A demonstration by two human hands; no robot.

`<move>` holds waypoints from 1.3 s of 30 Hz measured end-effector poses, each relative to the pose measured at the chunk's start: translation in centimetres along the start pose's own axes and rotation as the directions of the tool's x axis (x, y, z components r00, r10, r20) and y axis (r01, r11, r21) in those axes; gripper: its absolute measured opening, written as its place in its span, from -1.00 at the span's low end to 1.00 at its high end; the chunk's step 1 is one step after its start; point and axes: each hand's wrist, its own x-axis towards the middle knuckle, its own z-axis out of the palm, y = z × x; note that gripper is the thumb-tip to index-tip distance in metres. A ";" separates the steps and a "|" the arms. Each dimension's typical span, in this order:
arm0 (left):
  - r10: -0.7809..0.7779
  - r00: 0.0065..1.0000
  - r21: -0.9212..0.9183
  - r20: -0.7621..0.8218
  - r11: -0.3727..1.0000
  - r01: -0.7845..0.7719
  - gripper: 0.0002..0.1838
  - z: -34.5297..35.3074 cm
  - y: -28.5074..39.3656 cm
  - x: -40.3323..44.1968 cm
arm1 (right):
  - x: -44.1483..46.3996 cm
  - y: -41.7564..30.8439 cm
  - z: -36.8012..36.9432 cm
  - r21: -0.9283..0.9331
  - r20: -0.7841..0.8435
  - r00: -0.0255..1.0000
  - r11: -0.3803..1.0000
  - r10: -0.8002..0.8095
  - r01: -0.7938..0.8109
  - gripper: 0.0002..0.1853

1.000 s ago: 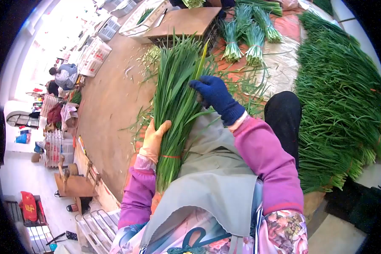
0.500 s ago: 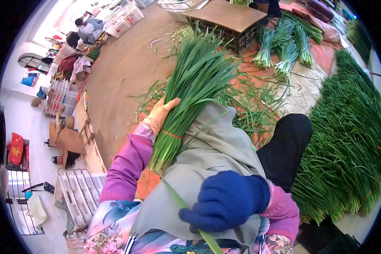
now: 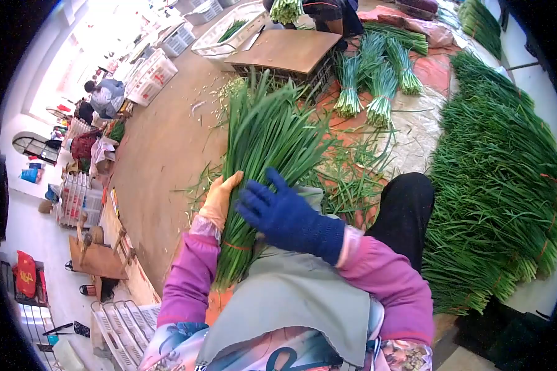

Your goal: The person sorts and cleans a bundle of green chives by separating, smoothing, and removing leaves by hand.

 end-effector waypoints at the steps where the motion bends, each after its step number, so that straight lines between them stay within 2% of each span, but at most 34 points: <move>1: 0.028 0.999 -0.001 -0.044 1.000 -0.028 -0.67 0.0 -0.2 -0.2 | 0.5 -0.2 1.3 0.007 -0.049 0.999 1.000 -0.020 0.020 -0.49; 3: 0.041 0.995 -0.028 -0.086 0.999 -0.044 -0.67 -0.7 -1.7 0.8 | 0.2 -0.5 3.8 0.027 -0.089 0.995 0.999 -0.041 0.044 -0.57; 5: 0.057 0.990 -0.060 -0.127 0.996 -0.065 -0.68 -0.9 -1.8 0.7 | -0.4 -0.9 5.4 -0.034 0.003 1.000 0.999 0.020 -0.020 -0.57; 7: 0.019 0.991 -0.117 -0.134 0.992 -0.035 -0.70 -1.1 -1.7 -0.1 | -1.3 -1.2 6.0 0.007 0.063 0.997 0.999 0.035 -0.036 -0.57; 8: 0.055 0.989 -0.129 -0.136 0.989 -0.073 -0.73 -1.2 -1.9 -0.2 | -1.5 -1.3 6.1 0.036 0.115 0.992 0.998 0.053 -0.057 -0.57; 11: 0.094 0.985 -0.136 -0.146 0.984 -0.114 -0.74 -1.0 -1.5 -1.2 | -1.6 -2.0 6.2 -0.010 0.019 0.998 0.998 0.054 -0.054 -0.53; 15: 0.148 0.976 -0.115 -0.157 0.979 -0.167 -0.72 -1.2 -1.7 -1.7 | -1.3 -2.0 5.9 0.010 -0.013 0.999 0.999 0.038 -0.038 -0.54; 20: 0.126 0.980 -0.128 -0.155 0.981 -0.146 -0.73 -2.2 -2.2 -1.1 | -1.1 -2.6 5.9 -0.002 -0.058 0.998 1.000 -0.029 0.029 -0.57; 27: 0.115 0.986 -0.077 -0.124 0.989 -0.125 -0.65 -2.9 -2.4 -0.9 | -0.7 -2.5 5.5 -0.022 -0.061 0.998 1.000 -0.006 0.004 -0.57; 29: 0.348 0.937 0.048 0.024 0.936 -0.349 -0.45 -2.6 -1.9 -1.1 | -0.6 -2.4 5.8 -0.040 -0.059 0.998 0.999 0.020 -0.022 -0.57; 30: 0.333 0.941 0.183 0.052 0.924 -0.337 -0.16 -2.7 -1.7 -2.3 | -0.6 -2.4 5.8 -0.046 -0.063 0.998 0.999 0.025 -0.028 -0.57; 31: 0.415 0.885 0.228 0.209 0.860 -0.457 -0.03 -3.0 -2.3 -2.4 | -0.8 -2.3 5.7 -0.020 -0.052 0.999 1.000 0.011 -0.012 -0.56; 33: 0.384 0.897 0.140 0.218 0.898 -0.418 -0.14 -3.4 -3.2 -2.8 | -1.2 -2.5 5.7 0.015 -0.037 0.999 1.000 0.006 -0.006 -0.55; 35: 0.112 0.962 0.087 0.248 0.987 -0.137 -0.28 -4.5 -2.7 -2.1 | -1.2 -2.5 5.8 0.031 -0.095 0.993 0.998 0.064 -0.061 -0.55; 36: 0.141 0.967 0.048 0.214 0.987 -0.154 -0.49 -4.4 -2.6 -2.2 | -1.2 -2.6 6.3 -0.008 -0.072 0.995 0.998 0.068 -0.069 -0.55; 39: 0.074 0.991 0.013 0.114 0.997 -0.076 -0.59 -5.1 -2.6 -2.7 | -1.4 -3.0 6.6 -0.022 -0.029 0.999 0.999 0.041 -0.041 -0.54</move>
